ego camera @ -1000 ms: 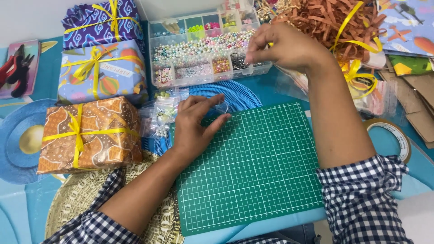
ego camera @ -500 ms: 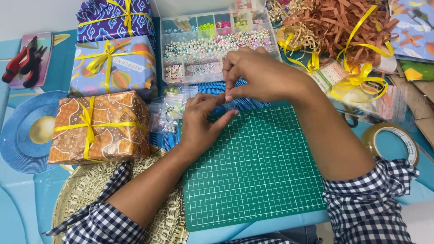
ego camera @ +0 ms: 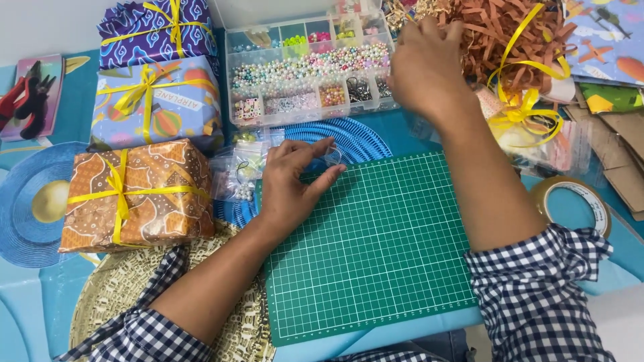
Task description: Picking up small beads and then folding and assembling a small cardboard gift box on a craft table.
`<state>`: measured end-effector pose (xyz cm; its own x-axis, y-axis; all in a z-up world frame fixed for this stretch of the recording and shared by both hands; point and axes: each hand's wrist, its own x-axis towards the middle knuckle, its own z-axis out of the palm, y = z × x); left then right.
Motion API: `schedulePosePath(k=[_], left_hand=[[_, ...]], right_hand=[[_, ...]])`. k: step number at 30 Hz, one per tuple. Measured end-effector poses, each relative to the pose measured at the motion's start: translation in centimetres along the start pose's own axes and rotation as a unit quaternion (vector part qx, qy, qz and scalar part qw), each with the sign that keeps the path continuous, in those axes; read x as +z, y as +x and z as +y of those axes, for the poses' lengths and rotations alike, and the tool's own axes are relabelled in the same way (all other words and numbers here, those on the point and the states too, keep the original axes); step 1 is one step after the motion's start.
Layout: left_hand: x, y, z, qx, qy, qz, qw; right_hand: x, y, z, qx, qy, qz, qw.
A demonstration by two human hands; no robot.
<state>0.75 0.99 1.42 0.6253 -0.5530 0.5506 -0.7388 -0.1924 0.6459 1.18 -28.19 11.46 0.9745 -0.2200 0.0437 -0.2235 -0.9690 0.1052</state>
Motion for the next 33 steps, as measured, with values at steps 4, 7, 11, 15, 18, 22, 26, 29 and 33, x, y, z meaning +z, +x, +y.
schedulePosePath(k=[4,7,11,15,18,22,26,29,33], left_hand=[[-0.1,0.0,0.3,0.000,0.001,-0.006,1.000],[0.1,-0.1,0.2,0.007,0.004,-0.003,1.000],[0.0,-0.1,0.3,0.009,0.007,-0.004,1.000],[0.2,-0.1,0.0,0.021,0.011,0.004,1.000],[0.2,-0.1,0.1,0.014,0.007,0.002,1.000],[0.1,-0.1,0.2,0.007,0.005,-0.002,1.000],[0.0,-0.1,0.2,0.005,0.004,-0.003,1.000],[0.1,-0.2,0.1,0.005,0.003,-0.001,1.000],[0.2,-0.1,0.0,0.007,0.004,-0.002,1.000]], right_hand=[[4.7,2.1,1.9,-0.046,-0.075,0.064,0.994],[6.1,3.1,2.0,-0.069,-0.167,0.139,0.974],[6.0,3.3,0.7,-0.045,-0.209,0.078,0.974],[6.1,3.6,0.4,-0.033,-0.244,0.070,0.967],[6.3,4.3,0.1,-0.018,-0.263,0.065,0.962],[7.5,5.3,0.4,-0.004,-0.290,0.073,0.954],[7.8,5.6,0.9,-0.028,-0.255,0.065,0.964],[8.3,5.5,1.9,-0.047,-0.236,0.077,0.968],[9.4,6.0,2.8,-0.066,-0.216,0.075,0.971]])
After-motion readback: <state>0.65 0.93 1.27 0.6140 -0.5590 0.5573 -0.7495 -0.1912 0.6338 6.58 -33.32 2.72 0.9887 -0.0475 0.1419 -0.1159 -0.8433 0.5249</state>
